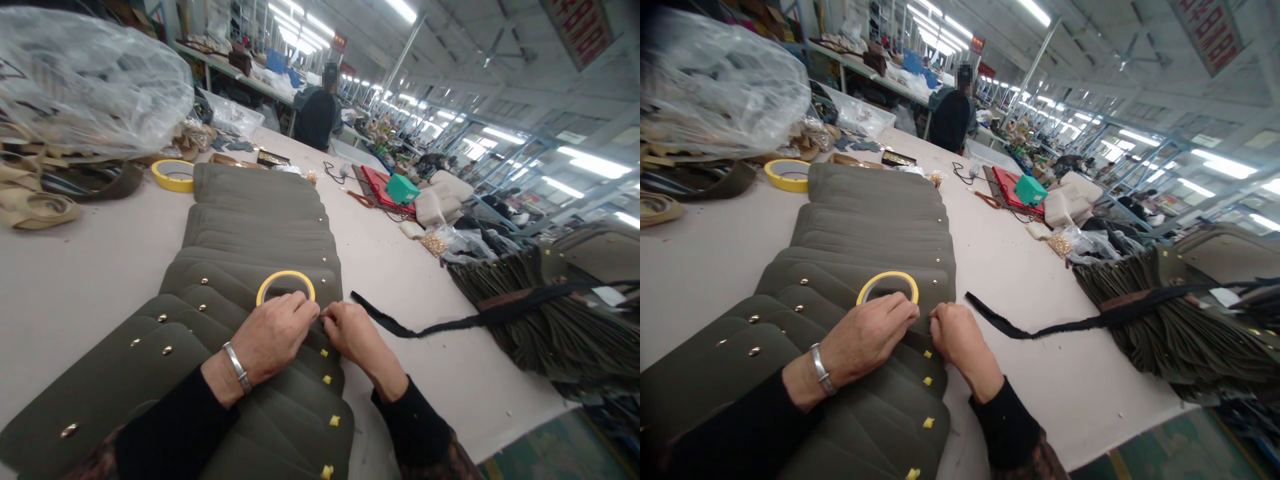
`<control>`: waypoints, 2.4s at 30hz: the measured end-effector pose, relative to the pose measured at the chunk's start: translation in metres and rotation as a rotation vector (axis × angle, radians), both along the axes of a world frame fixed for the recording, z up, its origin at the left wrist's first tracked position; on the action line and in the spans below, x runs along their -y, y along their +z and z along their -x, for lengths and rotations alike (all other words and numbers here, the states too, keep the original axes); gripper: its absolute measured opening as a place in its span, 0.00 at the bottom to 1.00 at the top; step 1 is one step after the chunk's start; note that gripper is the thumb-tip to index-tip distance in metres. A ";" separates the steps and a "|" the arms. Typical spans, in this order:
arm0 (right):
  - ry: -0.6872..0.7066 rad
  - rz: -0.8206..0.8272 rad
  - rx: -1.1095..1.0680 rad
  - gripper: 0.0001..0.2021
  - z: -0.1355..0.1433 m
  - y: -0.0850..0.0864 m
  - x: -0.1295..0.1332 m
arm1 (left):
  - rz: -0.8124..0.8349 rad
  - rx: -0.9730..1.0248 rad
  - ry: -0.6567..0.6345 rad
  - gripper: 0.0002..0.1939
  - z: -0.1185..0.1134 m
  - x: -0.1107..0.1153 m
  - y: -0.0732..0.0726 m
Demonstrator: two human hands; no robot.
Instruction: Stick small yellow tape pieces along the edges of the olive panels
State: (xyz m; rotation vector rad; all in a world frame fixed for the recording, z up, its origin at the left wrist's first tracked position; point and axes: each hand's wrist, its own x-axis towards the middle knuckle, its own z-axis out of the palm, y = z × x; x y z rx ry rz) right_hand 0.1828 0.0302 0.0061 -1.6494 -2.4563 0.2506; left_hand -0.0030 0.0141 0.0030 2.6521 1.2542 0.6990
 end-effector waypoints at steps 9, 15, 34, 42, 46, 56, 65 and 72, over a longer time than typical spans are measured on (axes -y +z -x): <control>-0.005 0.438 -0.247 0.10 -0.010 0.012 0.004 | -0.050 0.128 0.024 0.11 0.006 -0.001 -0.008; -0.037 -0.036 -0.549 0.09 -0.012 0.022 0.019 | -0.086 0.272 -0.049 0.17 0.006 0.001 -0.007; 0.168 -0.423 -0.454 0.09 0.009 0.002 0.034 | -0.049 0.161 -0.030 0.11 0.002 0.006 -0.004; -0.405 0.222 -1.026 0.05 0.011 -0.004 0.017 | -0.173 0.196 0.021 0.11 -0.006 0.016 0.000; -0.445 0.310 -1.051 0.12 -0.007 -0.014 -0.005 | -0.037 -0.005 0.097 0.07 -0.008 0.013 -0.004; -0.261 0.023 -0.466 0.08 0.003 -0.012 -0.014 | 0.150 -0.235 0.136 0.10 -0.010 0.004 -0.003; -0.211 -0.125 -0.278 0.14 -0.007 -0.015 -0.014 | 0.127 -0.237 0.156 0.10 -0.009 0.003 -0.008; 0.157 -0.248 -0.104 0.10 -0.015 -0.012 -0.006 | 0.103 -0.213 0.146 0.11 -0.010 0.002 -0.007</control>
